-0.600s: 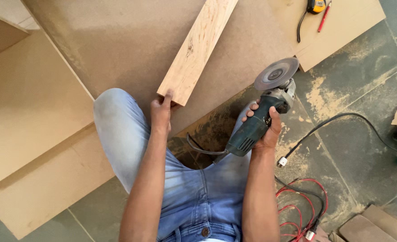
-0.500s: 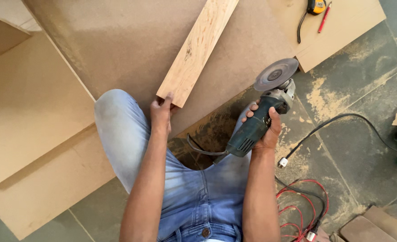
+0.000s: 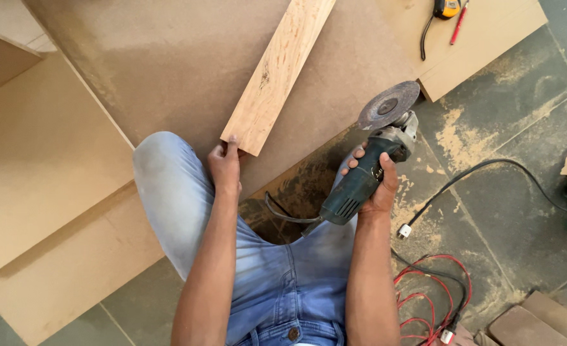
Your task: The person sits on the floor and uses an angle grinder with a sanding disc to smooth a rectangular wooden plank. They sand multiple sides and edges, then place the plank next to another similar plank on the floor.
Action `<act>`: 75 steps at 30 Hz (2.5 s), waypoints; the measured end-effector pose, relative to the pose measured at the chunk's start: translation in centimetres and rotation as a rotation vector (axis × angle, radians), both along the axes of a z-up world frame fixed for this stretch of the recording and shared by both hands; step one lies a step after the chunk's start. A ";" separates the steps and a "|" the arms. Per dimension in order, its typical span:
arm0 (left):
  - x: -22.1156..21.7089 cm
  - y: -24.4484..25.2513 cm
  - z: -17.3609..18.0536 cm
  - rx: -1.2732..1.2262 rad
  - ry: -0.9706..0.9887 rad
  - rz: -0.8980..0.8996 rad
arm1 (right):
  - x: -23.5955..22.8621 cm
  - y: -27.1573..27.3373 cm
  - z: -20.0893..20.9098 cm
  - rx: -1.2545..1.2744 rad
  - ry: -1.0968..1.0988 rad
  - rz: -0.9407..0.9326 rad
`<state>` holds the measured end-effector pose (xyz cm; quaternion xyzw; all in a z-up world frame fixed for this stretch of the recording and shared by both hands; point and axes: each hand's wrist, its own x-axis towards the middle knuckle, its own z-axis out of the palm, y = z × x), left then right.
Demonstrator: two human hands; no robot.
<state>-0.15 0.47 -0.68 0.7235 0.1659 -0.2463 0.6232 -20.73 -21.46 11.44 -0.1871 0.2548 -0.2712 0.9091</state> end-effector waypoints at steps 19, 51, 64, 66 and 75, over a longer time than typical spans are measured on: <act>0.6 -2.7 2.8 0.871 -0.693 -0.774 | 0.0 0.1 -0.1 -0.031 0.036 0.000; -5.4 -4.6 1.3 0.743 -0.694 -0.792 | -1.3 -1.0 0.0 -0.023 0.033 -0.032; -0.3 -0.5 3.5 0.395 -0.356 -0.823 | -1.0 -0.7 -0.1 -0.010 0.041 -0.039; -0.5 0.1 4.6 0.327 -0.431 -0.707 | -0.7 -0.5 -0.2 -0.007 0.037 -0.025; -0.5 -0.1 5.0 0.343 -0.422 -0.648 | 0.3 0.3 -0.4 -0.004 0.009 0.038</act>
